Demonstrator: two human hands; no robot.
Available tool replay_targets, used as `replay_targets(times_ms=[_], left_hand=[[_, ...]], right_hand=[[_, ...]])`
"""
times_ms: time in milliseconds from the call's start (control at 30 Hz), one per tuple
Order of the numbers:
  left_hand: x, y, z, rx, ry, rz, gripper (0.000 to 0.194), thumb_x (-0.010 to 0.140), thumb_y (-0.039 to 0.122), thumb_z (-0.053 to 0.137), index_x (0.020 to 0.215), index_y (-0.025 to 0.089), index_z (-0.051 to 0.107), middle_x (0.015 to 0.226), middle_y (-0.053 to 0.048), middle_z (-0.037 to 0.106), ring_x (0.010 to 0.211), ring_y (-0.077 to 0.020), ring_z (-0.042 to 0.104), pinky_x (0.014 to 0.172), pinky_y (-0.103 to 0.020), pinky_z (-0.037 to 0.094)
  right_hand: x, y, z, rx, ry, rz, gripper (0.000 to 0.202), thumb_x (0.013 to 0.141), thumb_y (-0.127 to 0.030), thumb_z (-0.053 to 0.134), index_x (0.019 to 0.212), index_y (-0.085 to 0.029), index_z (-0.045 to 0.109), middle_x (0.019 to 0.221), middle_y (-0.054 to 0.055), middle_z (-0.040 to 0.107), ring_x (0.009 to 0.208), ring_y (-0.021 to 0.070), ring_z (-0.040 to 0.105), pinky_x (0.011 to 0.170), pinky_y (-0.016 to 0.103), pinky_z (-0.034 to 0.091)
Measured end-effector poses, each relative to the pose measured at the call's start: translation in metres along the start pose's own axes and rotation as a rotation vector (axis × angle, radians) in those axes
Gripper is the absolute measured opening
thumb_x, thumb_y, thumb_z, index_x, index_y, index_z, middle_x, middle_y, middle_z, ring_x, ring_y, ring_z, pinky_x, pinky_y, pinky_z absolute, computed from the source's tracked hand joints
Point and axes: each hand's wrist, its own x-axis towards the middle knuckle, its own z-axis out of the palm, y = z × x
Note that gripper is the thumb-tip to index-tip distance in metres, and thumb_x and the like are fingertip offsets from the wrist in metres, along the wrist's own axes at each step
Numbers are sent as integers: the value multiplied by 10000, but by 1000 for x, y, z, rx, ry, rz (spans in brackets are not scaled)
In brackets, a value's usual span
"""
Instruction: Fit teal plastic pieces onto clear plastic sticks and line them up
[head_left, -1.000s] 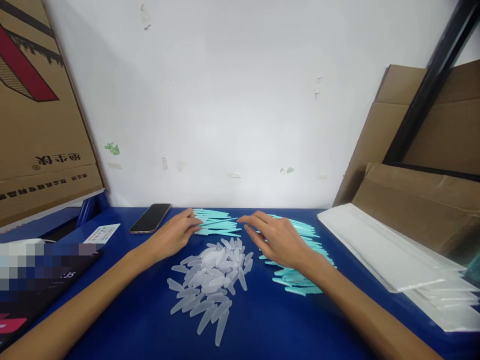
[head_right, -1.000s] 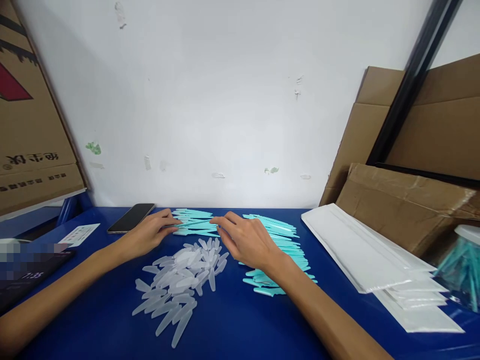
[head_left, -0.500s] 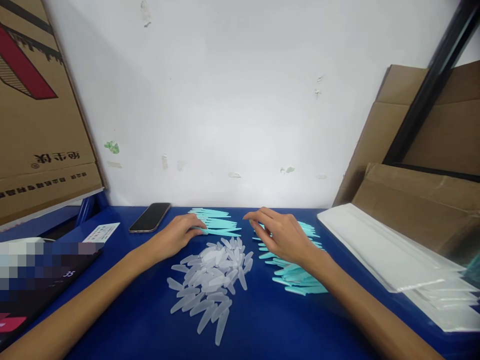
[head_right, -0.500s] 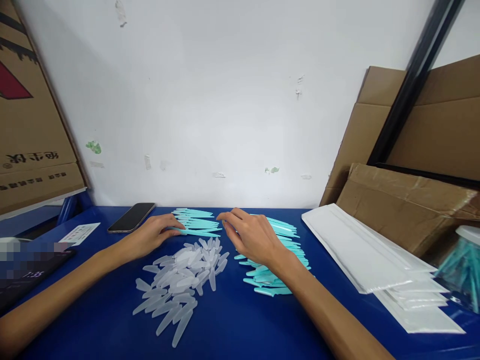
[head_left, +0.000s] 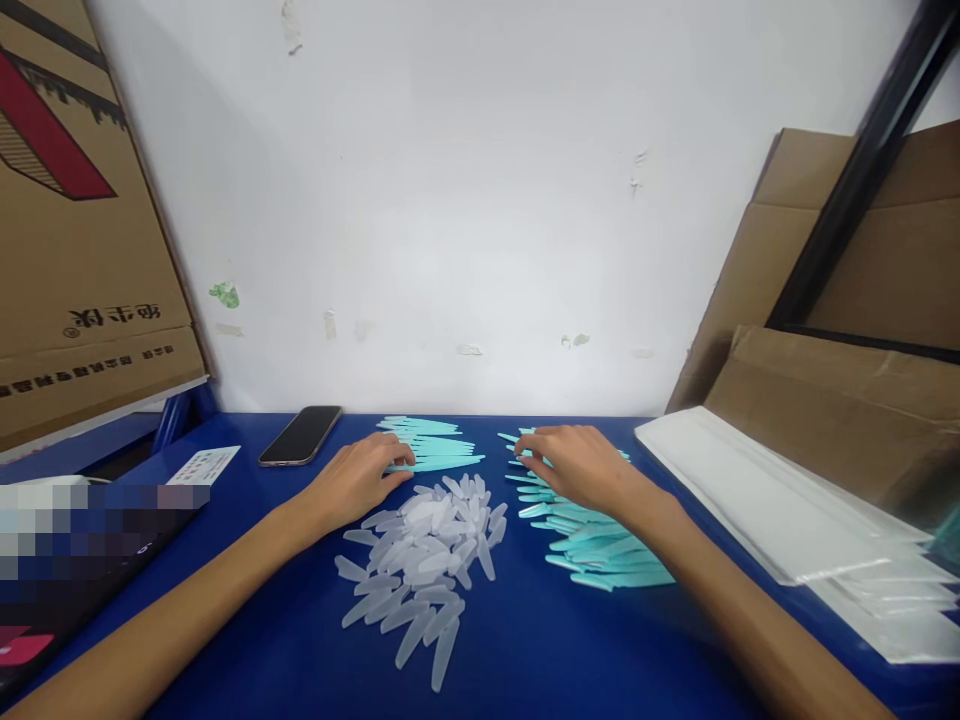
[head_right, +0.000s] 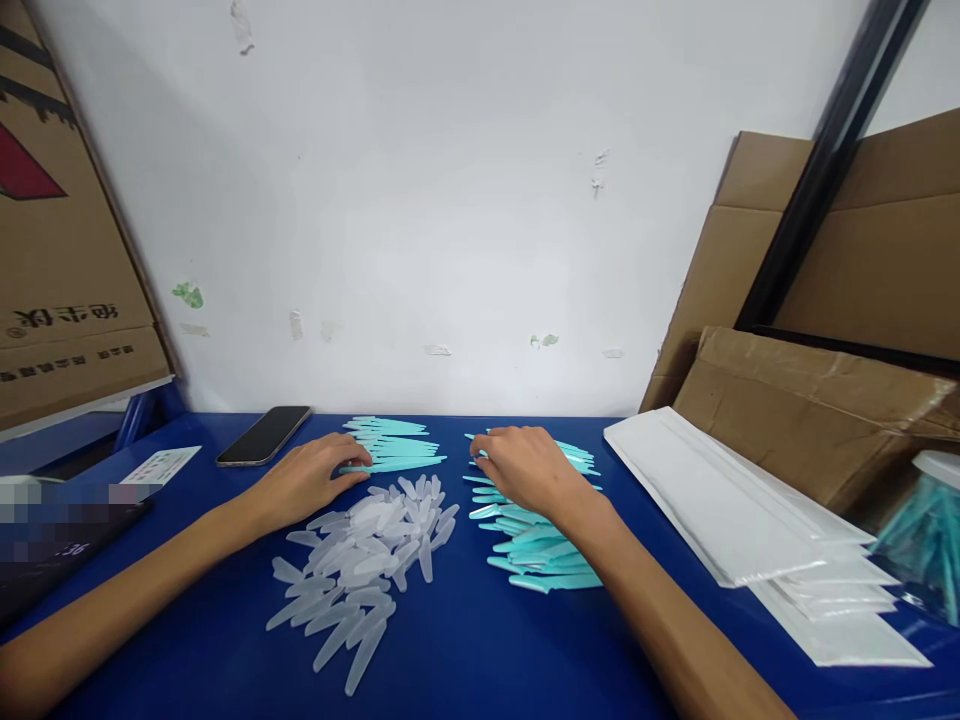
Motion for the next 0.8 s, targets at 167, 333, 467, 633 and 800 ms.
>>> replay_targets(times_ms=[167, 333, 467, 633, 800], left_hand=[[-3, 9, 1, -9, 25, 54, 332, 998, 412, 420, 1131, 248, 676, 1150, -79, 613, 998, -254, 597, 763, -340, 482], [-4, 24, 2, -183, -72, 99, 416, 1039, 374, 279, 1347, 320, 554, 1161, -66, 533, 604, -110, 510, 603, -264, 413], [-5, 27, 2, -164, -133, 153, 442, 1027, 287, 268, 1349, 359, 562, 1135, -57, 503, 564, -88, 445, 550, -238, 333], [-4, 24, 4, -154, -152, 150, 442, 1030, 285, 269, 1307, 374, 601, 1134, -49, 487, 565, -83, 445, 554, -247, 317], [-3, 24, 5, -144, -151, 134, 408, 1037, 326, 295, 1272, 379, 624, 1148, -41, 486, 605, -94, 488, 592, -258, 353]], right_hand=[[0, 9, -4, 19, -142, 81, 202, 943, -396, 571, 961, -284, 739, 903, 9, 763, 738, 194, 683, 555, 260, 361], [0, 14, -5, 44, -229, 109, 137, 872, -378, 672, 918, -293, 768, 894, 9, 770, 796, 215, 700, 579, 261, 390], [0, 17, -1, 54, -240, 107, 113, 849, -310, 690, 918, -290, 776, 892, 14, 773, 788, 217, 705, 571, 257, 394], [1, 18, 3, 29, -223, 87, 104, 843, -274, 684, 887, -261, 778, 872, 31, 771, 773, 211, 704, 564, 250, 395], [3, 14, 2, -5, -219, 61, 104, 864, -289, 676, 862, -252, 773, 846, 22, 767, 739, 203, 697, 539, 249, 368]])
